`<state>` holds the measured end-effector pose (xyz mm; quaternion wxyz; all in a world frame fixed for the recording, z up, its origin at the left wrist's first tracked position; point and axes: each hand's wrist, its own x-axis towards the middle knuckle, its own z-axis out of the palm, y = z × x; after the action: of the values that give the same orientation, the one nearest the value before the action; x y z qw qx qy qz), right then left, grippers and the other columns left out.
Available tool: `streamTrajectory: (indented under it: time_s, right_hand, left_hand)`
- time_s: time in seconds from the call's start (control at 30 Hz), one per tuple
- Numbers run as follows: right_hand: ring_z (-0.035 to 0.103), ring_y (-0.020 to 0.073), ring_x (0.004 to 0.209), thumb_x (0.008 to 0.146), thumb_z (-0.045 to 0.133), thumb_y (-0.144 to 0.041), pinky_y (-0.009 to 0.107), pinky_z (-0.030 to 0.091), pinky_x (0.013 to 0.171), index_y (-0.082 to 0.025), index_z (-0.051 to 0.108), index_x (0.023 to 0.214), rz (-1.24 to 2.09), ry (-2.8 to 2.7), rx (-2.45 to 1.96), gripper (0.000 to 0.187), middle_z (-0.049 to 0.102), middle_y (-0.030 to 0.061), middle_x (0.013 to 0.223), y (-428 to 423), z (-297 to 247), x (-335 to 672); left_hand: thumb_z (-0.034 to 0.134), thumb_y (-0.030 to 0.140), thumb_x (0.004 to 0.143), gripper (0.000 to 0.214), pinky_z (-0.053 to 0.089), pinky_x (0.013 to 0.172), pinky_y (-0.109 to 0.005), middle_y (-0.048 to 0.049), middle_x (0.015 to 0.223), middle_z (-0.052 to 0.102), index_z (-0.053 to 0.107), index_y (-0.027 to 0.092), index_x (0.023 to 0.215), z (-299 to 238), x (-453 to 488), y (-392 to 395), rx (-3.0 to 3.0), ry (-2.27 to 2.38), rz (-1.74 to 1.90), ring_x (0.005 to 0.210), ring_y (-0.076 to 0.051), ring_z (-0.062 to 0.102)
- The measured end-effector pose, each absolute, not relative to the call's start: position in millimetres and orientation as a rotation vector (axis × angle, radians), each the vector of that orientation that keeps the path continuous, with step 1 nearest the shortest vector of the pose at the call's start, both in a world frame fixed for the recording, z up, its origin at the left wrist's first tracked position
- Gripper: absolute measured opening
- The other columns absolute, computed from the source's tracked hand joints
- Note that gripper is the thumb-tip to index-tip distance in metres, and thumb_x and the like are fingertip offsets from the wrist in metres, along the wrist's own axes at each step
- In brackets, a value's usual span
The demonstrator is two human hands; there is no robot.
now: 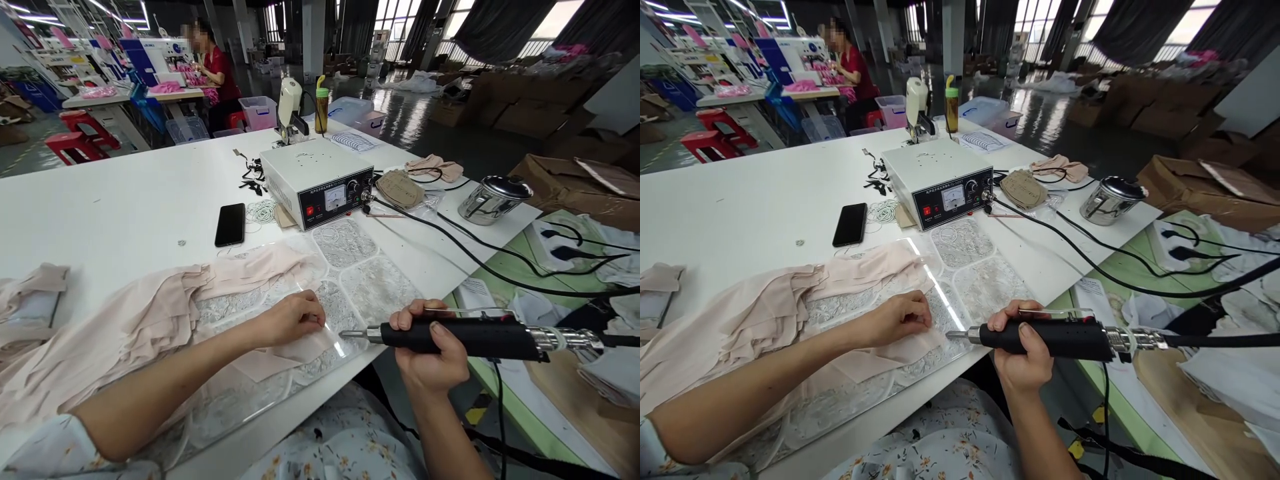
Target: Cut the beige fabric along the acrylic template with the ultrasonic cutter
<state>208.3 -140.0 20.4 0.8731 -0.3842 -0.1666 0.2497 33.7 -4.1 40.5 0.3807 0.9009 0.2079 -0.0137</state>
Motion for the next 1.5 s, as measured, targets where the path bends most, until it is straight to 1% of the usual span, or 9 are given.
streamTrajectory:
  time_s: [0.3,0.4,0.5,0.63,0.73,0.87,0.97,1.23,1.5]
  right_hand:
    - [0.050,0.0095,0.046,0.060,0.055,-0.026,0.027,0.042,0.046,-0.020,0.057,0.077,0.515,-0.363,-0.822,0.018,0.051,-0.0030,0.067,-145.1,19.1,201.9]
    - [0.050,0.0098,0.046,0.061,0.054,-0.026,0.028,0.043,0.046,-0.020,0.057,0.079,0.511,-0.376,-0.822,0.019,0.051,-0.0028,0.068,-145.7,17.2,199.8]
    - [0.050,0.0100,0.046,0.061,0.054,-0.025,0.029,0.043,0.046,-0.020,0.058,0.079,0.510,-0.384,-0.817,0.019,0.051,-0.0024,0.068,-145.6,16.4,198.6]
    - [0.050,0.0102,0.046,0.062,0.054,-0.024,0.028,0.043,0.045,-0.020,0.060,0.080,0.507,-0.390,-0.810,0.020,0.054,-0.0020,0.068,-146.3,17.2,197.8]
    - [0.051,0.0101,0.047,0.062,0.054,-0.024,0.028,0.043,0.045,-0.020,0.061,0.080,0.506,-0.399,-0.809,0.020,0.055,-0.0019,0.068,-147.3,17.6,198.0]
    - [0.050,0.0098,0.046,0.062,0.054,-0.024,0.027,0.043,0.044,-0.020,0.062,0.081,0.498,-0.424,-0.807,0.021,0.055,-0.0021,0.067,-148.8,17.4,198.9]
    - [0.051,0.0099,0.047,0.063,0.053,-0.023,0.027,0.043,0.045,-0.020,0.062,0.082,0.502,-0.431,-0.811,0.021,0.055,-0.0020,0.068,-150.4,16.9,199.4]
    - [0.052,0.0103,0.049,0.064,0.057,-0.025,0.028,0.045,0.047,-0.019,0.061,0.083,0.526,-0.445,-0.837,0.020,0.055,-0.0018,0.070,-155.1,15.9,200.9]
    - [0.052,0.0098,0.051,0.066,0.057,-0.023,0.027,0.046,0.049,-0.018,0.061,0.086,0.517,-0.472,-0.824,0.021,0.056,-0.0018,0.071,-156.1,16.6,200.4]
  left_hand:
    - [0.057,0.016,0.086,0.009,0.047,0.061,-0.020,-0.0035,0.092,0.061,0.065,0.016,0.082,29.5,31.2,-0.5,2.284,0.494,0.061,0.069,-0.011,0.058]
    - [0.054,0.016,0.088,0.011,0.048,0.061,-0.020,-0.0051,0.097,0.060,0.065,0.016,0.088,27.4,28.4,-3.0,2.329,0.460,0.108,0.067,-0.010,0.057]
    - [0.050,0.018,0.092,0.017,0.049,0.069,-0.022,-0.0076,0.105,0.060,0.066,0.016,0.093,25.4,24.4,-4.9,2.381,0.348,0.134,0.076,-0.012,0.060]
    - [0.044,0.015,0.095,0.025,0.048,0.082,-0.025,-0.0074,0.105,0.065,0.068,0.019,0.101,25.1,21.8,-4.5,2.512,0.017,0.108,0.092,-0.016,0.061]
    - [0.041,0.011,0.096,0.029,0.049,0.080,-0.026,-0.0092,0.102,0.066,0.067,0.018,0.108,27.4,23.1,-3.7,2.679,-0.157,0.138,0.087,-0.017,0.061]
    - [0.039,0.012,0.097,0.028,0.048,0.074,-0.028,-0.0096,0.093,0.067,0.067,0.014,0.104,29.5,25.0,-4.0,2.780,-0.204,0.143,0.081,-0.018,0.060]
    - [0.037,0.014,0.099,0.030,0.048,0.073,-0.028,-0.0095,0.091,0.067,0.067,0.014,0.100,27.8,24.0,-4.0,2.804,-0.217,0.122,0.080,-0.018,0.060]
    - [0.049,0.015,0.095,0.018,0.047,0.070,-0.028,-0.0089,0.087,0.065,0.065,0.011,0.100,21.4,20.8,-2.8,2.871,-0.314,0.179,0.077,-0.017,0.058]
    - [0.049,0.009,0.094,0.016,0.045,0.067,-0.026,-0.0066,0.081,0.063,0.065,0.008,0.097,21.7,22.3,-2.8,2.875,-0.348,0.332,0.072,-0.015,0.055]
